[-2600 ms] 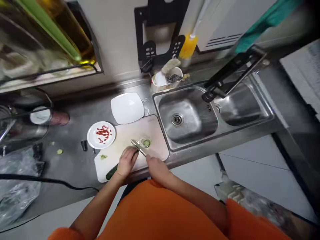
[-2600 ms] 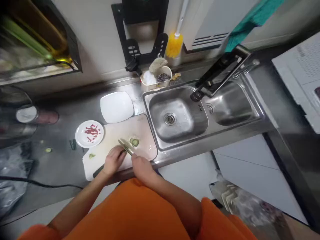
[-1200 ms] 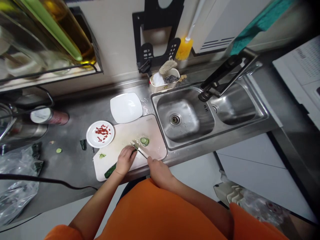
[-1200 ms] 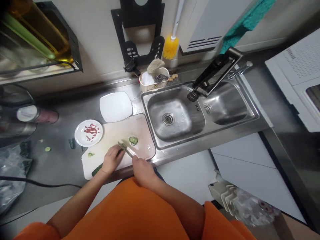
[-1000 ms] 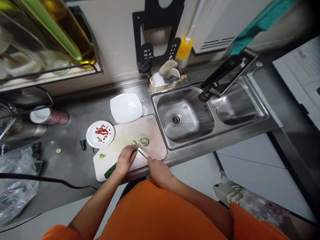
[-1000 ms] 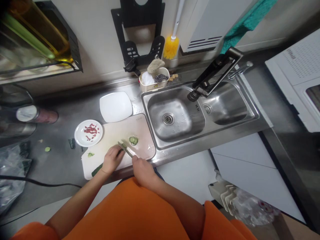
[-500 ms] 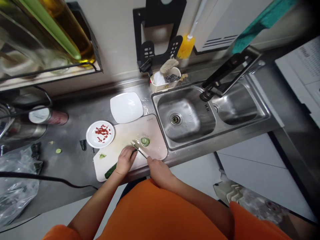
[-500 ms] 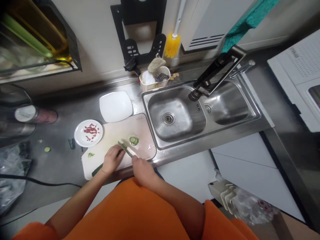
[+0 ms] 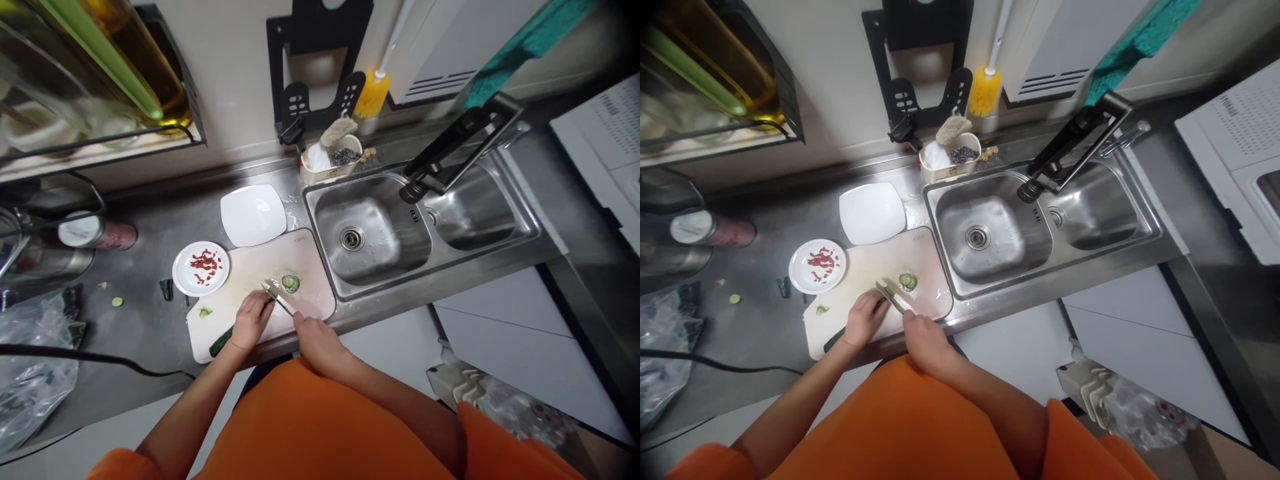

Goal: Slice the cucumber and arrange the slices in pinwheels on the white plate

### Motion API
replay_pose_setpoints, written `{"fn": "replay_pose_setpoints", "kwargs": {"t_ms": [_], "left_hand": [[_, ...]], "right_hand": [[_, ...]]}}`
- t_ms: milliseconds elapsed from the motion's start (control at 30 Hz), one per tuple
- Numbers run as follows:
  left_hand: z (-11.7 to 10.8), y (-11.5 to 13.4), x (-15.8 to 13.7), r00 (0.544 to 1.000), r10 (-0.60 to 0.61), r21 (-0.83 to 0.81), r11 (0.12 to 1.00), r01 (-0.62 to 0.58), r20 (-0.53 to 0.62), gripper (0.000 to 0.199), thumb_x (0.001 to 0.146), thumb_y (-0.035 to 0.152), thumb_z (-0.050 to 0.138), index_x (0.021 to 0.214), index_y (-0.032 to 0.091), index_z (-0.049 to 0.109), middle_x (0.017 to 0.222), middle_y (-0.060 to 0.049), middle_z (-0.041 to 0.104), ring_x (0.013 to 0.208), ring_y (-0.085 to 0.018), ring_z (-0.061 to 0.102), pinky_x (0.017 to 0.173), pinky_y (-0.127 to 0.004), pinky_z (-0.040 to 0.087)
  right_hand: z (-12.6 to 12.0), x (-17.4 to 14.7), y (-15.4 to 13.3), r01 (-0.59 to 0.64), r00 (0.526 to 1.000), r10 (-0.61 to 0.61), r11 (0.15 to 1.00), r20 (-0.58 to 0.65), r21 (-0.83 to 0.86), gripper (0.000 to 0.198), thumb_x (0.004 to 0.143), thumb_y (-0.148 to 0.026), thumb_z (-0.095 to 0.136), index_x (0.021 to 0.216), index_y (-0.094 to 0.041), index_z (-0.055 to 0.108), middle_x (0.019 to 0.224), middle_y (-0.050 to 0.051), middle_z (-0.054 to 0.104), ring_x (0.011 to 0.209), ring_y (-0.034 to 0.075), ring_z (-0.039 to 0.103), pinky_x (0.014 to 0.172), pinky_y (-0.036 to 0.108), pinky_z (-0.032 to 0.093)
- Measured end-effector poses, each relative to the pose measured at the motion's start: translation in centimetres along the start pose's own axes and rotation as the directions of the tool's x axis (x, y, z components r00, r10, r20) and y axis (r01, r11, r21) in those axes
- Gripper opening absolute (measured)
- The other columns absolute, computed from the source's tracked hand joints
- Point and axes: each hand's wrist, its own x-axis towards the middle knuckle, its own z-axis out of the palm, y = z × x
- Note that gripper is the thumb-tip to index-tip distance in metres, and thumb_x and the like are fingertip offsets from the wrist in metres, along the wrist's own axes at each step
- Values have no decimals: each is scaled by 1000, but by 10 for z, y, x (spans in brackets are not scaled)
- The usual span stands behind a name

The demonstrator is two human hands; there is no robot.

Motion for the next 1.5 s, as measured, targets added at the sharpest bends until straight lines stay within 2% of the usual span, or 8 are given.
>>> {"fn": "replay_pose_setpoints", "kwargs": {"t_ms": [433, 667, 867, 1067, 1267, 1500], "left_hand": [[-1, 3, 1, 1000, -16, -9, 1000, 16, 9, 16, 88, 27, 52, 99, 19, 61, 95, -8, 67, 93, -20, 63, 86, -37, 52], [-2, 4, 2, 1000, -15, -9, 1000, 15, 8, 16, 88, 26, 52, 99, 19, 61, 96, -8, 67, 93, -20, 63, 87, -38, 51], [-2, 4, 1, 1000, -8, 1, 1000, 8, 15, 14, 87, 25, 53, 98, 19, 60, 97, -8, 67, 93, -20, 62, 87, -37, 51], [-3, 5, 3, 1000, -13, 8, 1000, 12, 24, 14, 88, 25, 53, 98, 19, 60, 96, -7, 67, 92, -19, 62, 87, -36, 51], [-4, 7, 4, 1000, -12, -10, 1000, 12, 25, 15, 88, 25, 52, 100, 19, 60, 98, -8, 67, 94, -20, 63, 88, -38, 51], [-2, 3, 0, 999, -22, -13, 1000, 23, 48, 18, 89, 26, 50, 101, 18, 61, 99, -8, 67, 98, -20, 62, 92, -38, 49]], "right_hand": [[-2, 4, -1, 19, 1000, -19, 1000, -25, 3, 35, 85, -2, 30, 111, -11, 52, 91, 16, 67, 94, 27, 65, 74, 31, 49], [-5, 5, -3, -5, 1000, 5, 1000, 23, 12, 36, 85, -2, 31, 114, -11, 51, 93, 17, 67, 97, 26, 64, 76, 32, 49], [1, 8, -2, 11, 1000, -11, 1000, -25, 2, 35, 87, -3, 28, 112, -10, 51, 91, 16, 67, 96, 25, 65, 76, 30, 49], [3, 15, -2, 26, 999, -25, 1000, -25, 12, 34, 85, -2, 30, 110, -11, 52, 90, 14, 68, 92, 24, 66, 72, 29, 48], [1, 21, -2, 19, 1000, -19, 999, -19, 34, 35, 86, -2, 29, 111, -11, 52, 92, 15, 68, 95, 24, 65, 76, 28, 47], [17, 42, -2, 19, 1000, -18, 995, -19, 94, 36, 86, -3, 29, 112, -12, 52, 97, 14, 67, 95, 22, 63, 77, 29, 46]]}}
